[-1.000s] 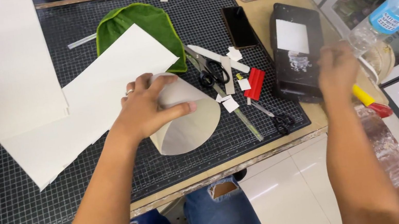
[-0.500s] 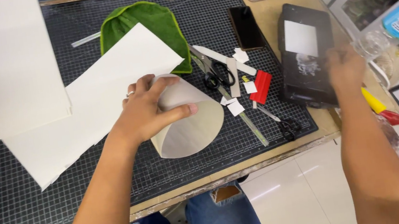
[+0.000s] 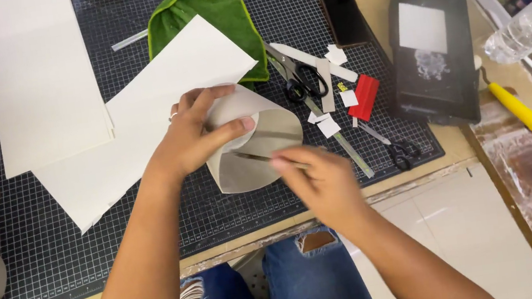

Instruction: Lining the interior of cardboard cylinders with white paper and trimming excess.

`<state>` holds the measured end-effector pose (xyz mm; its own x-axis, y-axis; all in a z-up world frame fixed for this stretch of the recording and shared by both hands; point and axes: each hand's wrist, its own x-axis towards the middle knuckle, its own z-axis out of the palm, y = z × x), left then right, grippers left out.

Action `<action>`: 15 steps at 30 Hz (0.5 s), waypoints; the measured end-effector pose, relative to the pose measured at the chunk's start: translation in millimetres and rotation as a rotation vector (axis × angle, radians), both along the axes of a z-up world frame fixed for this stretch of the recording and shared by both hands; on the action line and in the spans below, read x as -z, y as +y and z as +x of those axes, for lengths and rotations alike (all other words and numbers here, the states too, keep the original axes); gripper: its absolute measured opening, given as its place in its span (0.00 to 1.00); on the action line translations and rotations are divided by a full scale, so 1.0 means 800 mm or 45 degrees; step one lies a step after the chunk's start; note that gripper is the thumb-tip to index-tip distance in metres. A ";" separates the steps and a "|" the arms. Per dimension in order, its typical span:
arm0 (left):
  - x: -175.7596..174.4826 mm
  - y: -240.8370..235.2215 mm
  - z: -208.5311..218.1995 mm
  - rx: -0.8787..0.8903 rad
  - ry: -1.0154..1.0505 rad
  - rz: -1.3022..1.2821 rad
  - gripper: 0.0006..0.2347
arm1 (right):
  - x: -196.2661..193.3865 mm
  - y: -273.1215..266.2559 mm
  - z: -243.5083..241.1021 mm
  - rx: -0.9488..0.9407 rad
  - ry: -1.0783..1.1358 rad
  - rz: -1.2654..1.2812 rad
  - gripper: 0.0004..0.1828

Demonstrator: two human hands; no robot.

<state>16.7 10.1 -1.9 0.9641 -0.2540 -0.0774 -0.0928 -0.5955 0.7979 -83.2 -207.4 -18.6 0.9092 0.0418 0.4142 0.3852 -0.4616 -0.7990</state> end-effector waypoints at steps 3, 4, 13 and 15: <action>-0.002 0.008 0.000 0.002 0.019 -0.060 0.37 | 0.020 0.032 0.026 -0.119 -0.050 -0.080 0.08; -0.002 0.010 -0.001 0.011 0.051 -0.109 0.37 | 0.027 0.040 0.032 -0.154 -0.054 -0.077 0.08; 0.021 0.034 0.007 0.047 0.077 -0.167 0.36 | 0.052 0.054 0.054 -0.256 -0.235 -0.556 0.11; 0.019 0.032 0.004 0.056 0.095 -0.201 0.35 | 0.032 0.053 0.053 -0.236 -0.233 -0.480 0.10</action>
<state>19.6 35.7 -16.7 0.9450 -0.3101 -0.1043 -0.0528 -0.4590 0.8868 -40.6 -165.2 -44.2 0.7852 0.3756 0.4923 0.6082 -0.6171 -0.4994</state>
